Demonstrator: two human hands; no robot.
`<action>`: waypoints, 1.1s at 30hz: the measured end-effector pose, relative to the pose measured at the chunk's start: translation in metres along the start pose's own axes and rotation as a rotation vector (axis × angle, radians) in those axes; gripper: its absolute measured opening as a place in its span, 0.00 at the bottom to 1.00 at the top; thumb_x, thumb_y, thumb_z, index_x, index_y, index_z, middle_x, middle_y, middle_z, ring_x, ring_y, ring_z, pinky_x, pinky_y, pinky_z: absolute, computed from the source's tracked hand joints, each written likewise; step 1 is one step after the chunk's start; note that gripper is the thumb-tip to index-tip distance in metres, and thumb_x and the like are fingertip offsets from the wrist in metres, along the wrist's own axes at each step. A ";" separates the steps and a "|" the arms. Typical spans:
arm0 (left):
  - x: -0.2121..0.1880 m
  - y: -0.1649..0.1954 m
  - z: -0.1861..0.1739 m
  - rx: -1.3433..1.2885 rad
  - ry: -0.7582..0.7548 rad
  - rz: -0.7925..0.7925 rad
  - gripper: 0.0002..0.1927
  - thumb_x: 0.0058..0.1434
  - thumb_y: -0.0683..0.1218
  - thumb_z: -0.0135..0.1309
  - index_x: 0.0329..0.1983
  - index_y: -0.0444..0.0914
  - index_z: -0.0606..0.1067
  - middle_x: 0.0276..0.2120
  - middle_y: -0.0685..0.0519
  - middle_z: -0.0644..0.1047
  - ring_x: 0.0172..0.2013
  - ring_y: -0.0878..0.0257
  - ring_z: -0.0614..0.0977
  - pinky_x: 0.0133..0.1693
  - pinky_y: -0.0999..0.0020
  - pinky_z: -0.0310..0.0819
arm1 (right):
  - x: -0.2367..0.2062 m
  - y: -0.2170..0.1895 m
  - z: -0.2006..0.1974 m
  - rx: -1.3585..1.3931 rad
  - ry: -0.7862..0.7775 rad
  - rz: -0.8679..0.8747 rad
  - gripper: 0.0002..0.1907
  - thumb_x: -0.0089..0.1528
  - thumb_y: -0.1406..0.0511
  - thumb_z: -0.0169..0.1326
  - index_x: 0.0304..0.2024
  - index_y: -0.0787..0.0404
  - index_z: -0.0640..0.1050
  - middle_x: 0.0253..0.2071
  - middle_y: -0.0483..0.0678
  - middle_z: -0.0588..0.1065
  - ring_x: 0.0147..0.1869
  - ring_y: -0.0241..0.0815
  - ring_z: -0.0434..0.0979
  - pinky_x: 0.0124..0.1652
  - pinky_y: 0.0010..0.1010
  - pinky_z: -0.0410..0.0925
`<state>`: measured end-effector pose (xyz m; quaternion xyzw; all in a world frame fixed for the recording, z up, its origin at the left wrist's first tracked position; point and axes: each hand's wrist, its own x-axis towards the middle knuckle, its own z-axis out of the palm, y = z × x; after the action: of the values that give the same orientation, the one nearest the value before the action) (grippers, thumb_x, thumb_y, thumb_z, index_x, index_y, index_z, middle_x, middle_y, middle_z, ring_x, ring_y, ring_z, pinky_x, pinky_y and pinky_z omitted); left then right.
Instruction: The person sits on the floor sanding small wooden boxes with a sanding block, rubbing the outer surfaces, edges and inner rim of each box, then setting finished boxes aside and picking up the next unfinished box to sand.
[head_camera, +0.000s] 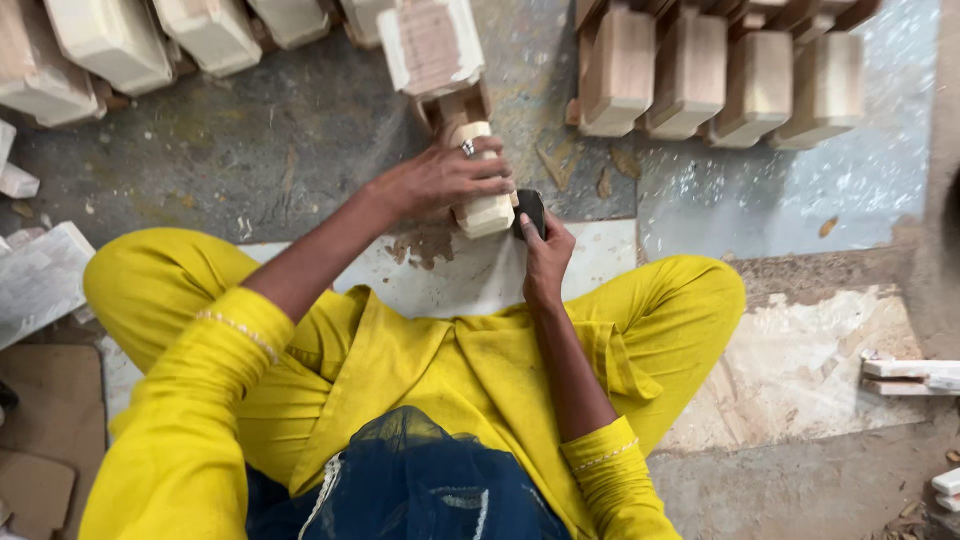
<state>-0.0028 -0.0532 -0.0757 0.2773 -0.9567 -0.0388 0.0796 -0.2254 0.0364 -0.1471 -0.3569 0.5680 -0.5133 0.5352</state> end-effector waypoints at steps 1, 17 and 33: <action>0.002 0.000 -0.005 -0.010 0.059 -0.033 0.52 0.34 0.51 0.78 0.67 0.59 0.70 0.64 0.68 0.73 0.71 0.64 0.64 0.70 0.41 0.49 | 0.001 -0.009 -0.002 0.069 0.014 -0.024 0.13 0.66 0.73 0.57 0.53 0.73 0.80 0.44 0.43 0.78 0.45 0.31 0.74 0.47 0.23 0.69; -0.020 0.026 -0.045 -1.329 0.441 -0.352 0.47 0.41 0.48 0.79 0.64 0.40 0.69 0.54 0.53 0.76 0.57 0.62 0.79 0.63 0.63 0.75 | -0.068 -0.194 0.028 -0.596 0.056 -0.708 0.21 0.64 0.82 0.47 0.56 0.66 0.80 0.57 0.53 0.79 0.66 0.46 0.80 0.65 0.35 0.72; -0.009 0.017 -0.052 -1.308 0.414 -0.336 0.43 0.38 0.48 0.79 0.59 0.39 0.73 0.53 0.54 0.77 0.55 0.64 0.79 0.59 0.64 0.75 | -0.061 -0.201 0.038 -0.993 -0.077 -0.901 0.22 0.58 0.84 0.46 0.48 0.67 0.83 0.53 0.53 0.81 0.59 0.47 0.82 0.55 0.34 0.74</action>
<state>0.0045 -0.0354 -0.0237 0.3181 -0.6467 -0.5639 0.4033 -0.2071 0.0433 0.0659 -0.7809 0.5130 -0.3511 0.0607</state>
